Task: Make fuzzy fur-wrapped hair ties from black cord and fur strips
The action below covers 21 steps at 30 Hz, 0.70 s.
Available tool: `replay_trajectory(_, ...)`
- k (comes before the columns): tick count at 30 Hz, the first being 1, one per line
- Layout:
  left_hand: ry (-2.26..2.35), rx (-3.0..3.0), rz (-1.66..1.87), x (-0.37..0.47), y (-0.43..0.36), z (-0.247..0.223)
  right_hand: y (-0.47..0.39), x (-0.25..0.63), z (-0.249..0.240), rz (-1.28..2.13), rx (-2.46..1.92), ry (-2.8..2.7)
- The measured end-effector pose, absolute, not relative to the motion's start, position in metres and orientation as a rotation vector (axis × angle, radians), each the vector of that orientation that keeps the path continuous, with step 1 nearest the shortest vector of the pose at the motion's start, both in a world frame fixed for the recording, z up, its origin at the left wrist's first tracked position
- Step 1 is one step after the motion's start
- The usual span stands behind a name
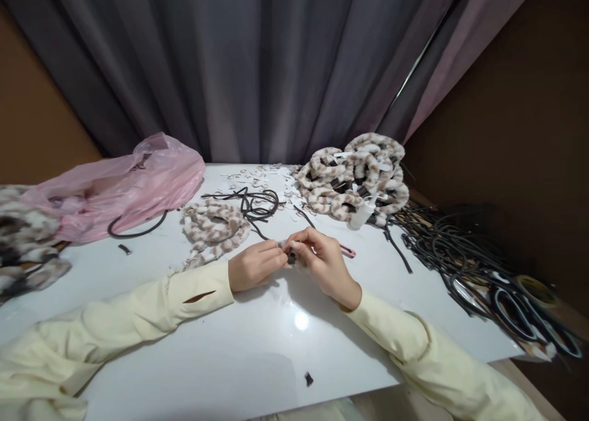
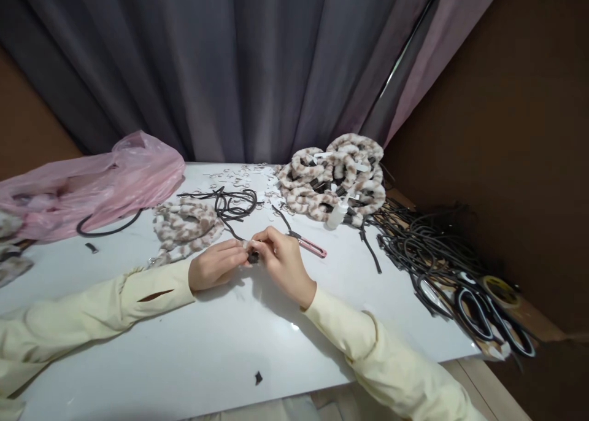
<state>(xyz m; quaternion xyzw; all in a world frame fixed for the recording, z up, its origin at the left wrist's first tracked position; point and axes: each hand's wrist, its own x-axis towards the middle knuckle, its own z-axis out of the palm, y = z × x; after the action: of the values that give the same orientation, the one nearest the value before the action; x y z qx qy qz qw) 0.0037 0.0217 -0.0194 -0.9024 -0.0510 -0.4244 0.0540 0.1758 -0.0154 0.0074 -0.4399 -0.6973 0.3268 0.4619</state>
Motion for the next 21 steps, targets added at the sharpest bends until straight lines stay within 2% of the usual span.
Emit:
replay_trajectory(8,0.015,-2.574,-1.107,0.004,0.027,-0.020,-0.003,0.178,0.015,1.441,-1.197,-1.563)
replay_trajectory(15,-0.074,-2.705,-1.226,0.006,0.022,-0.019,0.000,0.179,0.019,1.604,-1.212,-1.548)
replay_trajectory(18,-0.419,-2.840,-1.404,0.009,0.017,-0.016,0.000,0.179,0.017,1.289,-1.268,-1.630)
replay_trajectory(21,-1.238,-2.832,-1.667,0.013,0.016,-0.010,-0.007,0.178,0.014,0.514,-1.188,-1.767)
